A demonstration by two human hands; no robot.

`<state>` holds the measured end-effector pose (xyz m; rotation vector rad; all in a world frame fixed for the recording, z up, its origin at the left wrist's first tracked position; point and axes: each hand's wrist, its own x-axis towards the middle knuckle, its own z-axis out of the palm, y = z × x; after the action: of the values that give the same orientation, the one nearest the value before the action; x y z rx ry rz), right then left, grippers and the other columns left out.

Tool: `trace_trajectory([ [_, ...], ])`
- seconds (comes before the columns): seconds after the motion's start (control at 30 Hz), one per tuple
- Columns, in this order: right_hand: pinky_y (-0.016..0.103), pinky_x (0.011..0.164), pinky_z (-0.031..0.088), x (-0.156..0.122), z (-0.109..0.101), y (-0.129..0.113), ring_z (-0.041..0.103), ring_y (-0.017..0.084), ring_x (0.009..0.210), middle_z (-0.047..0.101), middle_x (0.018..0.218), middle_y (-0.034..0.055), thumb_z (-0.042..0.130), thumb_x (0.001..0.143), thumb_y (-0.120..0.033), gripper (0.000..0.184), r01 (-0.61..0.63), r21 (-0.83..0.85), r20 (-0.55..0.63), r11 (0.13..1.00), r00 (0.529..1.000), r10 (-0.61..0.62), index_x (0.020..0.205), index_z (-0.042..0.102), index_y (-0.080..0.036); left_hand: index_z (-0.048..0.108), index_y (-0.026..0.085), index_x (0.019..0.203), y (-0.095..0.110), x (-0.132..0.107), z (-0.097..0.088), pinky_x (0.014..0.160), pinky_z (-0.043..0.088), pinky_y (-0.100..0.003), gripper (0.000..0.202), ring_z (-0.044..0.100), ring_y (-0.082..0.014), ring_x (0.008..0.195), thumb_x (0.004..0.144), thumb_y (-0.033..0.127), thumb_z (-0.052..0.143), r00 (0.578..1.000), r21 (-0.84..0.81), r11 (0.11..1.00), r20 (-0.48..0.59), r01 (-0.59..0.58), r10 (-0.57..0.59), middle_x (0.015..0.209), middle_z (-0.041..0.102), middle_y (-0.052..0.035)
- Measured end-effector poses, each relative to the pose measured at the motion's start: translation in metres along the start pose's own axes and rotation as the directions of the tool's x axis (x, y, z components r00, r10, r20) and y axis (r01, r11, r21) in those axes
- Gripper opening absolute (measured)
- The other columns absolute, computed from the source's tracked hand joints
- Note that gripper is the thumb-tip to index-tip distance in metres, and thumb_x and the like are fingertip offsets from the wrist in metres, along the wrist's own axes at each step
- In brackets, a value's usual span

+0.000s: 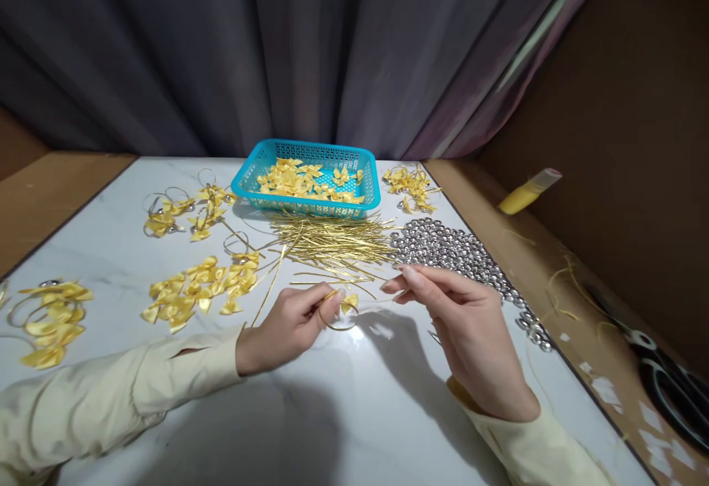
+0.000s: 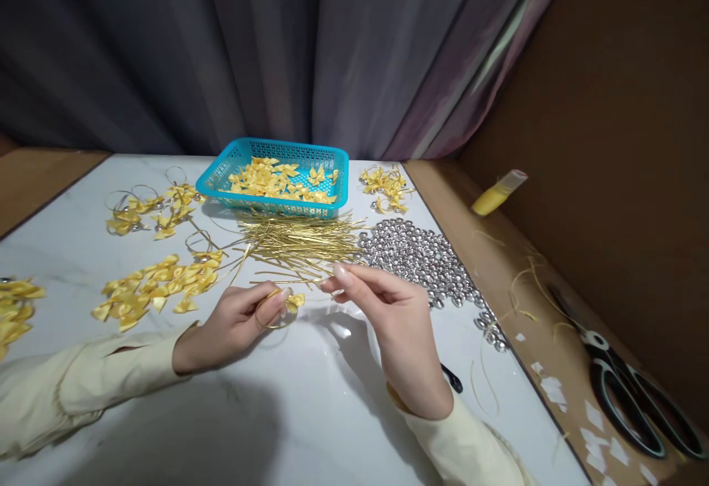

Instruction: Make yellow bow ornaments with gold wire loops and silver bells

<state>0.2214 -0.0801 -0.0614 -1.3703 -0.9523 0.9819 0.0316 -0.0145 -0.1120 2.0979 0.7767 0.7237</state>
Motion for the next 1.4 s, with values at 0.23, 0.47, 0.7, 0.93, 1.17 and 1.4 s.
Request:
trace_trajectory([
  [0.23,0.024,0.057,0.05,-0.007,0.007,-0.008,0.061,0.013,0.059,0.071,0.066,0.0039,0.07,0.073,-0.026,0.007,-0.014,0.075,0.158,0.997,0.987,0.002,0.073,0.073,-0.019,0.038,0.017,0.06,-0.002,0.005,0.001,0.045,0.024,-0.019,0.031,0.028,-0.0068,0.046,0.09,0.023,0.04,0.995,0.062,0.995,-0.058,-0.077,0.08,0.052,0.029,0.0069],
  [0.47,0.02,0.056,0.045,-0.003,0.013,0.0,0.061,0.009,0.057,0.071,0.067,0.0047,0.072,0.072,-0.028,0.015,-0.277,0.017,0.283,0.961,0.923,0.261,0.073,0.066,-0.015,0.037,0.017,0.06,-0.002,0.005,0.001,0.046,0.026,-0.018,0.031,0.028,-0.0067,0.049,0.09,0.025,0.04,0.998,-0.021,0.999,-0.058,0.024,-0.025,0.053,0.03,0.0069],
  [0.7,0.02,0.055,0.046,-0.005,0.016,0.006,0.061,0.01,0.056,0.072,0.066,0.0047,0.074,0.067,-0.03,0.015,-0.243,0.006,0.26,0.97,0.937,0.233,0.068,0.07,-0.016,0.04,0.016,0.06,-0.002,0.002,0.002,0.046,0.026,-0.018,0.031,0.03,-0.0067,0.048,0.09,0.026,0.041,0.998,-0.069,0.996,-0.029,0.058,-0.061,0.052,0.031,0.0069],
  [0.93,0.022,0.066,0.049,0.002,0.005,0.001,0.063,0.013,0.075,0.072,0.081,0.0026,0.075,0.067,-0.027,0.006,-0.019,0.0,0.007,1.0,1.0,0.019,0.071,0.074,-0.023,0.045,0.015,0.063,0.001,0.004,0.001,0.045,0.028,-0.019,0.032,0.032,-0.0065,0.046,0.09,0.031,0.04,0.98,-0.208,0.961,0.115,0.183,-0.162,0.05,0.036,0.0064],
  [1.17,0.024,0.053,0.044,0.011,-0.002,0.004,0.059,0.013,0.061,0.07,0.072,0.0029,0.076,0.062,-0.031,0.011,-0.037,-0.139,-0.033,0.99,0.999,0.032,0.067,0.074,-0.022,0.04,0.017,0.063,0.002,0.008,0.004,0.038,0.021,-0.017,0.034,0.023,-0.0047,0.04,0.086,0.041,0.047,0.911,-0.61,0.677,0.271,0.412,-0.31,0.046,0.03,0.0092],
  [1.4,0.021,0.044,0.034,0.004,0.003,0.001,0.046,0.009,0.047,0.068,0.062,0.0047,0.069,0.07,-0.035,0.02,-0.235,-0.299,0.339,0.925,0.88,0.333,0.07,0.075,-0.017,0.043,0.017,0.066,-0.001,0.01,0.002,0.035,0.013,-0.015,0.022,0.019,-0.0027,0.035,0.081,0.029,0.054,0.885,-0.755,0.473,0.323,0.454,-0.336,0.042,0.029,0.0107],
])
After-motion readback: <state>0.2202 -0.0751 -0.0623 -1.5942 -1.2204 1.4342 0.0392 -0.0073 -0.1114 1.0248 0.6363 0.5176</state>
